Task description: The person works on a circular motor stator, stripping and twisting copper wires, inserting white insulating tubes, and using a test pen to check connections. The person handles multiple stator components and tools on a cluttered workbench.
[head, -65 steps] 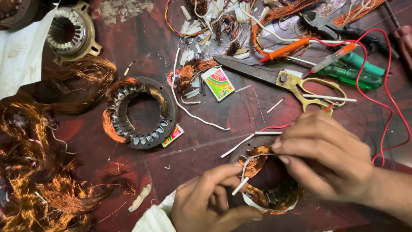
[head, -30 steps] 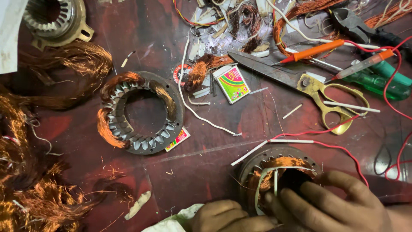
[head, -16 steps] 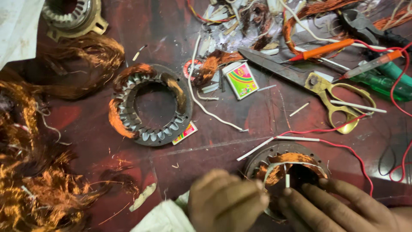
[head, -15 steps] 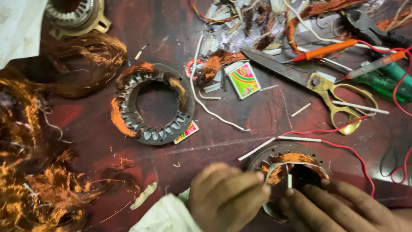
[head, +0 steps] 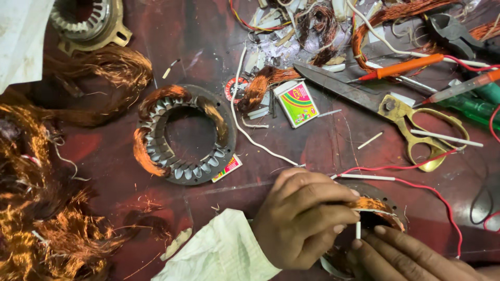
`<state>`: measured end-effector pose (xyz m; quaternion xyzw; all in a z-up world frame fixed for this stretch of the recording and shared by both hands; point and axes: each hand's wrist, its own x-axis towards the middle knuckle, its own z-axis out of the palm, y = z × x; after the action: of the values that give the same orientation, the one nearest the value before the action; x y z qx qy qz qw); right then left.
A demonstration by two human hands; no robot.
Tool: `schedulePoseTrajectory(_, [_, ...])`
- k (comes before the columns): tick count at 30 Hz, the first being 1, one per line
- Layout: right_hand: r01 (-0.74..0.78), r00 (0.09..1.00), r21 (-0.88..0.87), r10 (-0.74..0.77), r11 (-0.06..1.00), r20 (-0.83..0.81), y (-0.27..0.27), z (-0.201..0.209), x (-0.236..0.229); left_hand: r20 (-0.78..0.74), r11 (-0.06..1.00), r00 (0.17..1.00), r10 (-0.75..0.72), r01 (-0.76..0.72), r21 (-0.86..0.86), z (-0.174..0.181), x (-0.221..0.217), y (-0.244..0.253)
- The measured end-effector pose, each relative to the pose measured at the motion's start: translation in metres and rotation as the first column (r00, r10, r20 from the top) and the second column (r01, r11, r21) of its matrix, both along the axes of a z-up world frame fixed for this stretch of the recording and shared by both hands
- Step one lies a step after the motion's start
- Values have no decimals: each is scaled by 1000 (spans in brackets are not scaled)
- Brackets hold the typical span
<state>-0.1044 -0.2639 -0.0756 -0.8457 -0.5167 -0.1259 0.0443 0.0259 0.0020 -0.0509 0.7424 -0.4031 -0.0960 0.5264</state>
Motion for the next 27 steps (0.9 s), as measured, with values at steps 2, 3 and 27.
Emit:
schedulePoseTrajectory(2, [-67,998,-42,67,997,10,-2,-5,-2,-10,1000,1000,-1,1,-1,-2,-1,0])
schedulePoseTrajectory(3, [-102,995,-62,103,993,15,-3,-7,-3,-10,1000,1000,-3,3,-1,-3,-1,0])
schedulePoseTrajectory(27, [376,922,281,-386,883,-21,27,0,-25,379,998,924,58,-58,-9,4,-18,8])
